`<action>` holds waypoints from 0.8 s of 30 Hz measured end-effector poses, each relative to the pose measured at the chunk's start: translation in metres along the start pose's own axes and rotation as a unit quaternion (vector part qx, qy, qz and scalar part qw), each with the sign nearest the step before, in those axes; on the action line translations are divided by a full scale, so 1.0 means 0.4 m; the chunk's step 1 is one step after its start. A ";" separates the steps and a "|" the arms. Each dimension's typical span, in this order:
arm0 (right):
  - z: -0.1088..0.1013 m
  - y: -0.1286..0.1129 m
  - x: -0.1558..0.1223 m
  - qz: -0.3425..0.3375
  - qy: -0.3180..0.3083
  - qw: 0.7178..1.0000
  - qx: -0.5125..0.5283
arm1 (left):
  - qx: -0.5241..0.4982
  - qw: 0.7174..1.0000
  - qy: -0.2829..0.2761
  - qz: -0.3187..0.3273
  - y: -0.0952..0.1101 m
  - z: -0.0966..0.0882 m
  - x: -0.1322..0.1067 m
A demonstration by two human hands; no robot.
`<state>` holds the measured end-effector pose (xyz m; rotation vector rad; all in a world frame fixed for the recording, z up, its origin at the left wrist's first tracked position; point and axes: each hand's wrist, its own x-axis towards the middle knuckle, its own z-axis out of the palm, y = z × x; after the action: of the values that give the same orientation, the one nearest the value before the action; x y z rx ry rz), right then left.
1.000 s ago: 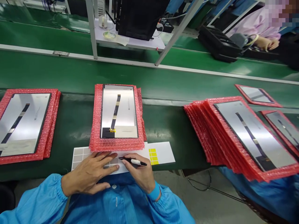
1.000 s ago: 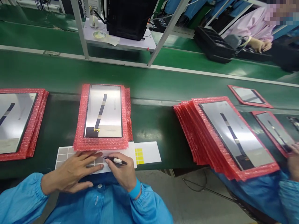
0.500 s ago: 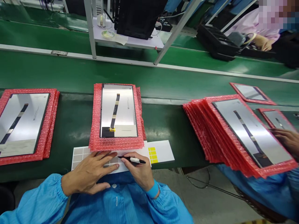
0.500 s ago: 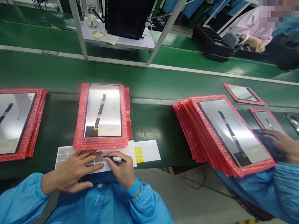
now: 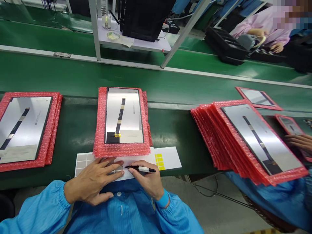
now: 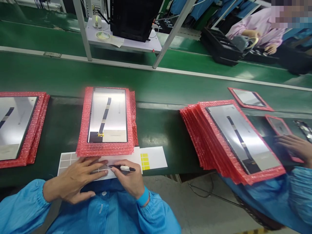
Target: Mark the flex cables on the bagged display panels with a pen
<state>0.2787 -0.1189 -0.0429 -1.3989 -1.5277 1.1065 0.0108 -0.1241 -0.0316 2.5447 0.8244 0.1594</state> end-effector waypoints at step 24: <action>-0.073 -0.094 0.043 -0.007 0.041 0.997 0.060 | 0.029 0.997 0.067 0.025 0.013 -0.001 0.002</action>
<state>0.2923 -0.0996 0.0017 -1.3322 -1.3887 1.1011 0.0140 -0.1272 -0.0289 2.6336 0.8261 0.3291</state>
